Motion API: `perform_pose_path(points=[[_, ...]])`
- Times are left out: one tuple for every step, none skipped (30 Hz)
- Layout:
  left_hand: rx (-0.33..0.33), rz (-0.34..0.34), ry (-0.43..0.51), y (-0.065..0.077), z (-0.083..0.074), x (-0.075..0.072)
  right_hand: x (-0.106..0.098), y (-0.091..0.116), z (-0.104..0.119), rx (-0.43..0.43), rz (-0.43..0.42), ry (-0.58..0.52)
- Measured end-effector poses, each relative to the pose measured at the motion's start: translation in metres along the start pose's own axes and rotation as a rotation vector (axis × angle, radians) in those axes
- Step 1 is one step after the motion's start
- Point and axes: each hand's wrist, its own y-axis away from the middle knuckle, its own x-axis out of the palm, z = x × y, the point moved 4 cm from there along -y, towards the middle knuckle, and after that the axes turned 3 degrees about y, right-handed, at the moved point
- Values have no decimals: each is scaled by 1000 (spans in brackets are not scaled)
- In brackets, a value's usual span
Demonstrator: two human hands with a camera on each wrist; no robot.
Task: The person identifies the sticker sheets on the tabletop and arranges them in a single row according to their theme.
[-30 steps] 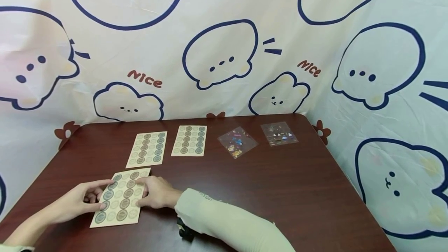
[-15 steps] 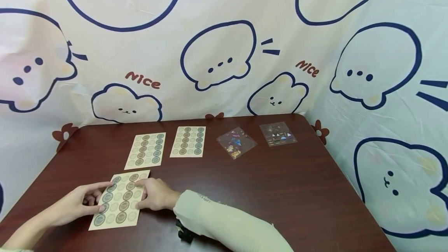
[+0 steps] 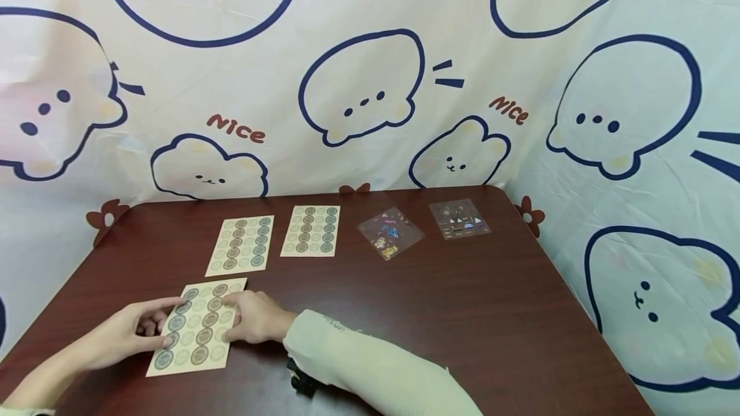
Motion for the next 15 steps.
perform_pose_path(points=[[-11,1,-6,0,0,0,0,0,0,11,0,3],[-21,3,-12,-1,0,0,0,-1,0,21,0,12],[-33,4,-19,-1,-1,-1,0,-1,0,34,1,19],[-43,7,-28,-1,-1,-1,1,-1,0,46,1,32],[-52,9,-35,-2,-2,-1,1,-2,0,58,0,46],[-58,10,-44,-2,-3,-1,1,-2,0,70,-1,60],[-70,13,-49,-2,-3,-1,2,-3,0,80,-1,73],[-74,17,-58,-2,-4,-1,3,-3,0,90,1,87],[-76,19,-65,-2,-4,-1,3,-3,0,97,1,94],[-76,21,-76,-2,-5,-1,3,-3,0,102,1,102],[-78,22,-85,-2,-6,-1,4,-4,0,106,1,106],[-79,23,-94,-2,-7,-1,4,-4,0,111,1,111],[-81,26,-102,-3,-7,-1,4,-4,0,114,2,113],[-84,28,-111,-3,-8,-1,4,-4,1,116,3,116],[-91,31,-117,-3,-9,-1,3,-4,1,118,4,114]])
